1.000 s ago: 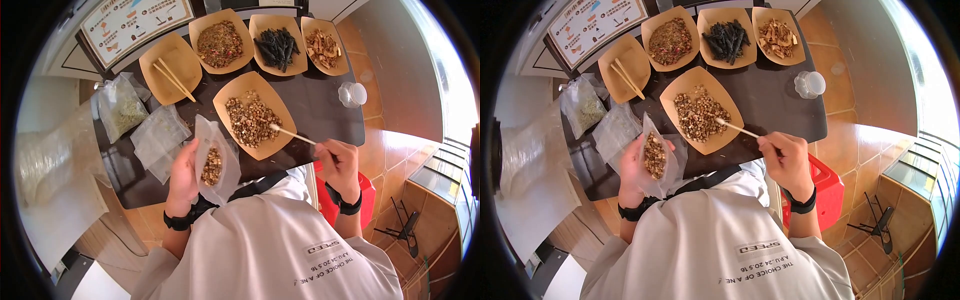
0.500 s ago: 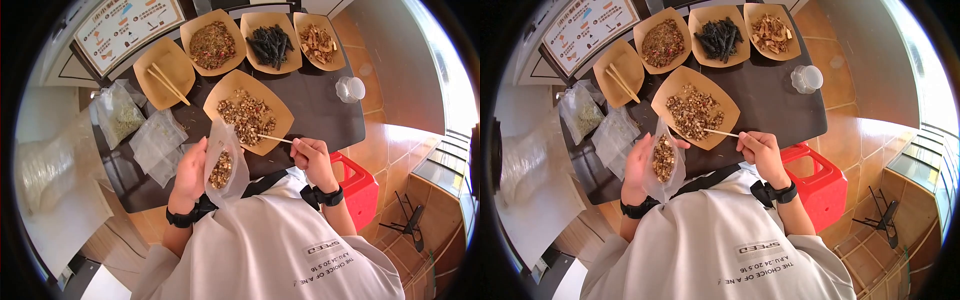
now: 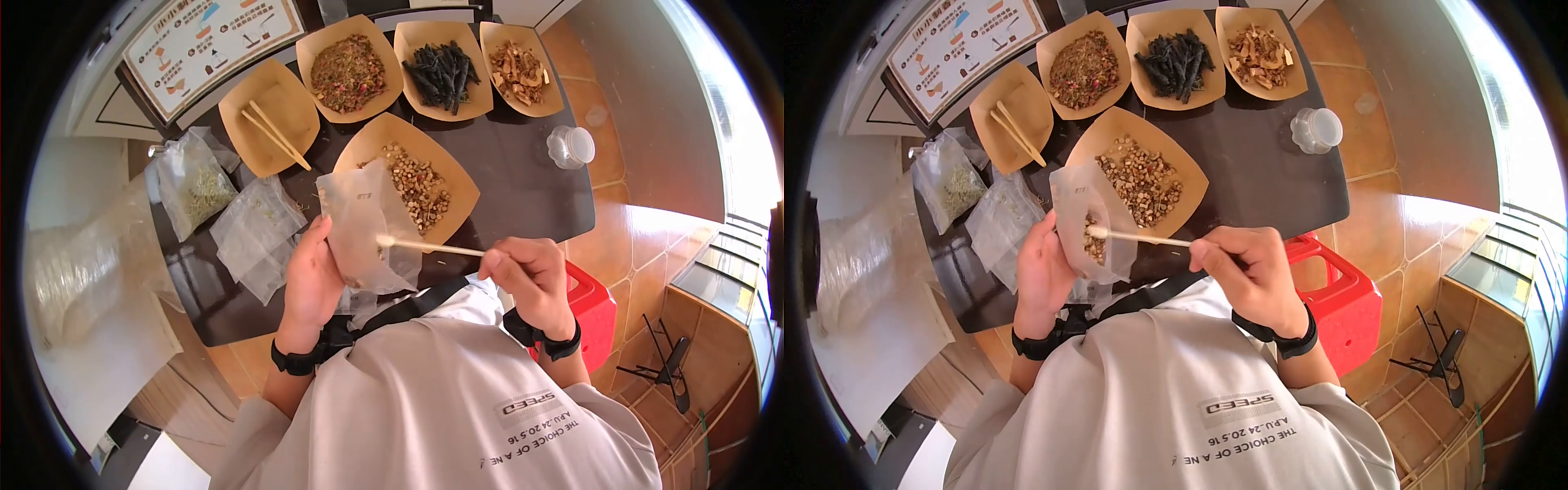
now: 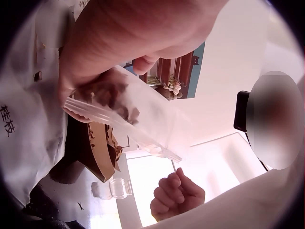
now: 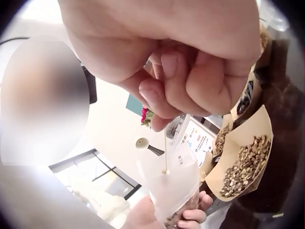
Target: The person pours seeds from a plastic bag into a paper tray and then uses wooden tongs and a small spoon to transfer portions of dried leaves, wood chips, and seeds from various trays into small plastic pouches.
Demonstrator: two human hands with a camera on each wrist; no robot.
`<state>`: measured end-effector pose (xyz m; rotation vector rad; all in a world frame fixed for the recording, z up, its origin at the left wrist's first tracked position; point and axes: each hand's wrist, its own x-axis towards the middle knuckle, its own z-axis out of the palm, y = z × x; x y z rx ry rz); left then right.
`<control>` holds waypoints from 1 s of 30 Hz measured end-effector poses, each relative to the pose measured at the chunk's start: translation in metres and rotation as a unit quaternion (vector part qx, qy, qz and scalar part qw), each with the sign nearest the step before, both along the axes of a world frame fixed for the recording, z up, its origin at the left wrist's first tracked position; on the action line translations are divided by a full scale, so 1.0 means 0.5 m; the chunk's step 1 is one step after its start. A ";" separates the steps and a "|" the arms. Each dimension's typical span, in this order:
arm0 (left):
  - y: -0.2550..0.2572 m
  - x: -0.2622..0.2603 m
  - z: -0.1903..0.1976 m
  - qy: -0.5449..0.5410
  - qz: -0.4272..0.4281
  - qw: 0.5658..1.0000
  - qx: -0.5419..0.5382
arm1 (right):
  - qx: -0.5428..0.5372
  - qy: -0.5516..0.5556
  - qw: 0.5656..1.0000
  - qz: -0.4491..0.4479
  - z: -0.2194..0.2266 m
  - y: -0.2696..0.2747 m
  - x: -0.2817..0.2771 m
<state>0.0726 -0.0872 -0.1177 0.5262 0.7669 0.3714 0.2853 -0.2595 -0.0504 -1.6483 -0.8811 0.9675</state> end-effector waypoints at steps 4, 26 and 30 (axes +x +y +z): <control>0.006 -0.010 0.001 -0.015 0.012 1.000 -0.011 | -0.024 -0.096 0.980 -0.174 -0.041 -0.030 0.034; -0.016 -0.006 0.002 0.080 0.076 0.990 0.085 | -0.006 0.297 0.948 -0.117 -0.094 -0.016 0.026; -0.004 -0.007 -0.011 0.029 0.045 0.998 0.040 | -0.012 0.041 0.999 0.002 -0.020 -0.005 0.001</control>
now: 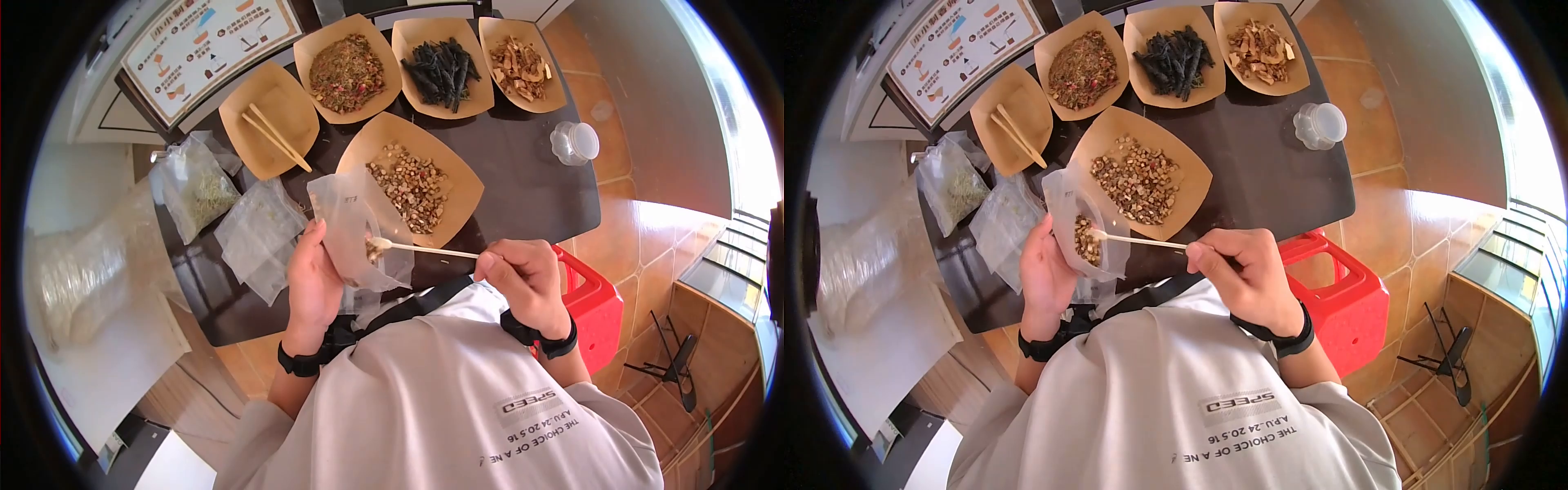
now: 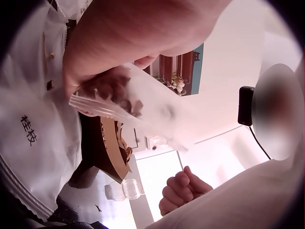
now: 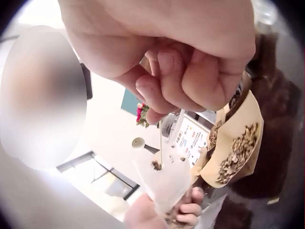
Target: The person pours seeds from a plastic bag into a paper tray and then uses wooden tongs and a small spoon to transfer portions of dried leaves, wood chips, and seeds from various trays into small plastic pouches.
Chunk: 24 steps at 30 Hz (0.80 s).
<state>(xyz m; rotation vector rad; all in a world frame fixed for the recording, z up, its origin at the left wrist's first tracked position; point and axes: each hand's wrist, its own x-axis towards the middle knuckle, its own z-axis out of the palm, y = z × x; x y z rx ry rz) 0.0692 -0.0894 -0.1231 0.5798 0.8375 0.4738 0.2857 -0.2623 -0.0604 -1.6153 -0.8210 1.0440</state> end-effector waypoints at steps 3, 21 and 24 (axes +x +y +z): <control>0.002 -0.002 -0.001 -0.023 -0.013 0.999 -0.031 | 0.026 -0.001 0.994 -0.106 -0.017 -0.013 0.017; 0.020 0.004 -0.004 -0.049 -0.032 0.996 -0.065 | -0.049 0.298 0.945 -0.123 -0.136 -0.004 0.038; 0.029 0.002 -0.003 -0.059 -0.035 0.996 -0.050 | -0.002 0.337 0.935 -0.106 -0.107 -0.009 0.054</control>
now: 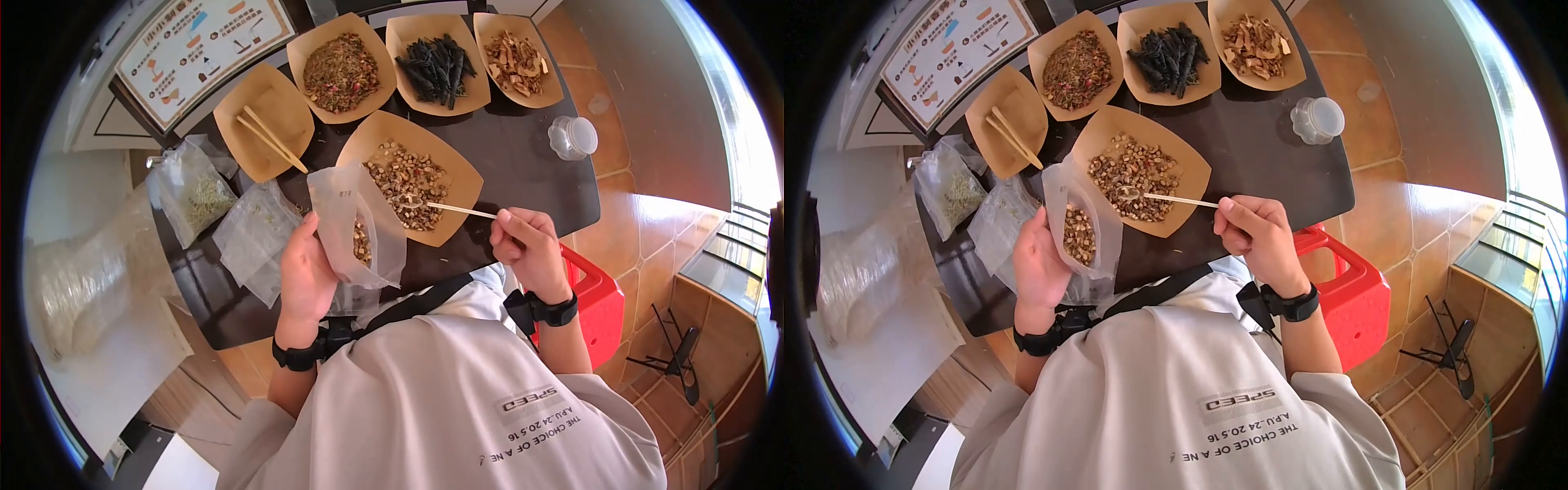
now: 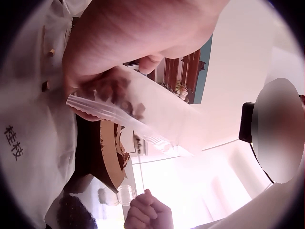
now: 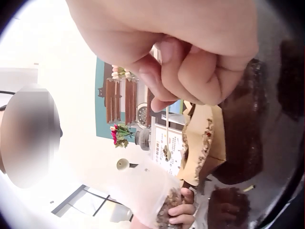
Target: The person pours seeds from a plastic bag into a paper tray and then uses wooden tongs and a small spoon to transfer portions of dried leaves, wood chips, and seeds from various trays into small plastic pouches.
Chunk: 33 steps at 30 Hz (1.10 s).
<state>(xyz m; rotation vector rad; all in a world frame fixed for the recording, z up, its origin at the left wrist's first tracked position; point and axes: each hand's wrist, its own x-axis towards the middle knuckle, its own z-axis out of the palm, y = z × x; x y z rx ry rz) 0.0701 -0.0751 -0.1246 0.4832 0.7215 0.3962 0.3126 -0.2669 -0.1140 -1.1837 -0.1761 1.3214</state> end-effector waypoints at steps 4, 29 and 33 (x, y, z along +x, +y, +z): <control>0.007 0.007 0.004 0.008 -0.008 1.000 0.000 | 0.004 -0.148 0.987 0.066 0.073 0.017 -0.023; -0.002 -0.020 0.014 0.007 -0.007 1.000 0.023 | -0.022 0.041 0.999 -0.005 -0.030 0.015 -0.014; -0.010 -0.009 0.014 0.026 0.024 0.999 0.009 | 0.001 -0.062 0.998 0.017 0.028 0.006 -0.025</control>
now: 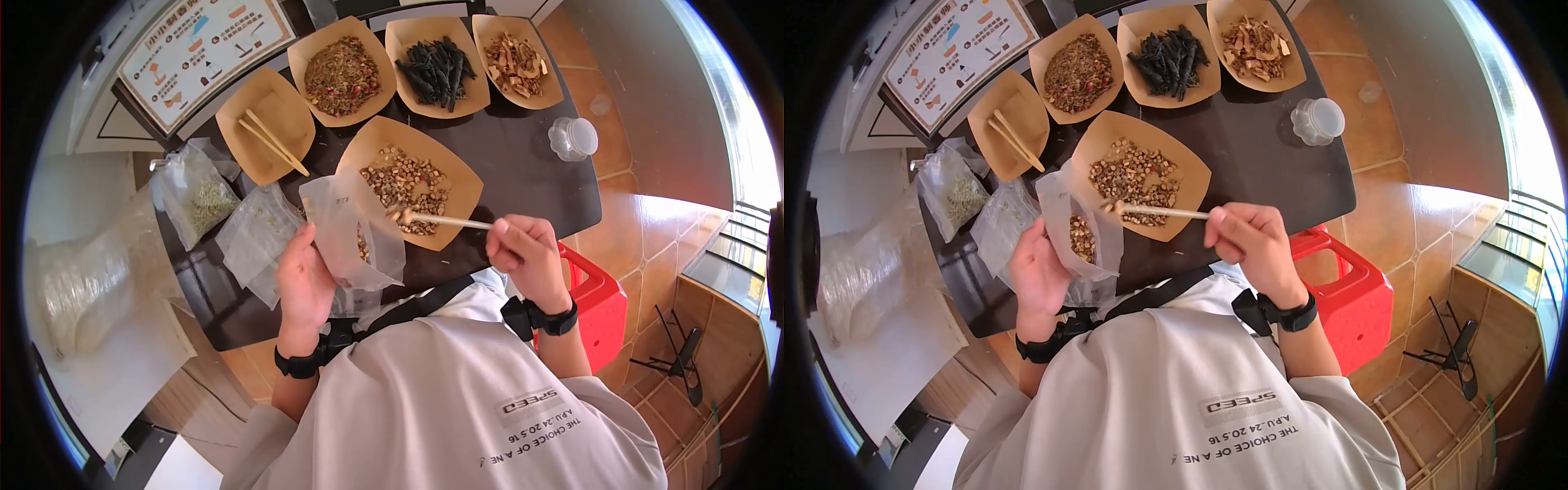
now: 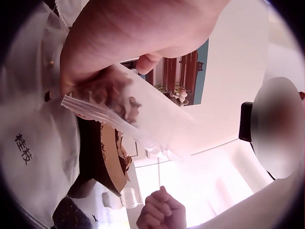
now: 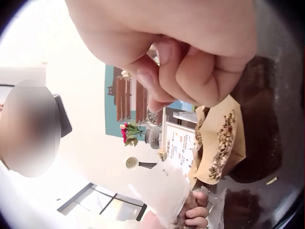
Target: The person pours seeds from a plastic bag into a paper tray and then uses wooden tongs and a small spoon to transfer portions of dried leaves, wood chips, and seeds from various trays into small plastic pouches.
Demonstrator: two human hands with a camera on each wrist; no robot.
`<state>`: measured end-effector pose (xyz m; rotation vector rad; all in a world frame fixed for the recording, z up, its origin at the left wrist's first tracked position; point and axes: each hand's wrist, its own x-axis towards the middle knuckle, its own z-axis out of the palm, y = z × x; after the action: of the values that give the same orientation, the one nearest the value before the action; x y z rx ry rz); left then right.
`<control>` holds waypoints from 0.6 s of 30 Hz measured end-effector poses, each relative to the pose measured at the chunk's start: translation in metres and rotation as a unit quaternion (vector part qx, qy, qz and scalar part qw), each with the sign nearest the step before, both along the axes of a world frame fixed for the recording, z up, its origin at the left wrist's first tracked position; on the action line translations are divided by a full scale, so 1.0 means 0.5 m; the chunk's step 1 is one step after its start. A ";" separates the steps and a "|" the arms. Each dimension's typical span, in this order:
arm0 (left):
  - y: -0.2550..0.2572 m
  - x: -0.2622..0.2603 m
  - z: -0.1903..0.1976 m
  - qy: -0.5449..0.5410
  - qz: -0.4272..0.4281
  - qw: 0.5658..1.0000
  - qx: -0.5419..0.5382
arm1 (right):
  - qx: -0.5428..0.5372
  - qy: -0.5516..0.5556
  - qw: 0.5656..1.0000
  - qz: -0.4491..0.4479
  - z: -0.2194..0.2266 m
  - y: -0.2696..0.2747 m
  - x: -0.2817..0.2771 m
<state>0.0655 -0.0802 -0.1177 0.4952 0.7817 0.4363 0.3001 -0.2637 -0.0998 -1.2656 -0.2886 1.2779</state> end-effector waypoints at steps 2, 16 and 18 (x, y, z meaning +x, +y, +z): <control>-0.004 0.005 -0.005 -0.002 -0.006 1.000 -0.004 | -0.035 -0.108 0.991 0.078 0.045 0.004 -0.022; -0.006 -0.015 -0.010 -0.060 0.050 0.994 0.071 | -0.101 -0.357 0.925 0.077 -0.035 0.018 -0.011; -0.007 -0.008 0.003 -0.049 0.059 0.994 0.077 | -0.089 -0.385 0.916 0.065 -0.023 0.008 -0.001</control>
<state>0.0616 -0.0838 -0.1163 0.5693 0.6876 0.6289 0.2997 -0.2598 -0.1115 -1.9034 -0.8419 0.8675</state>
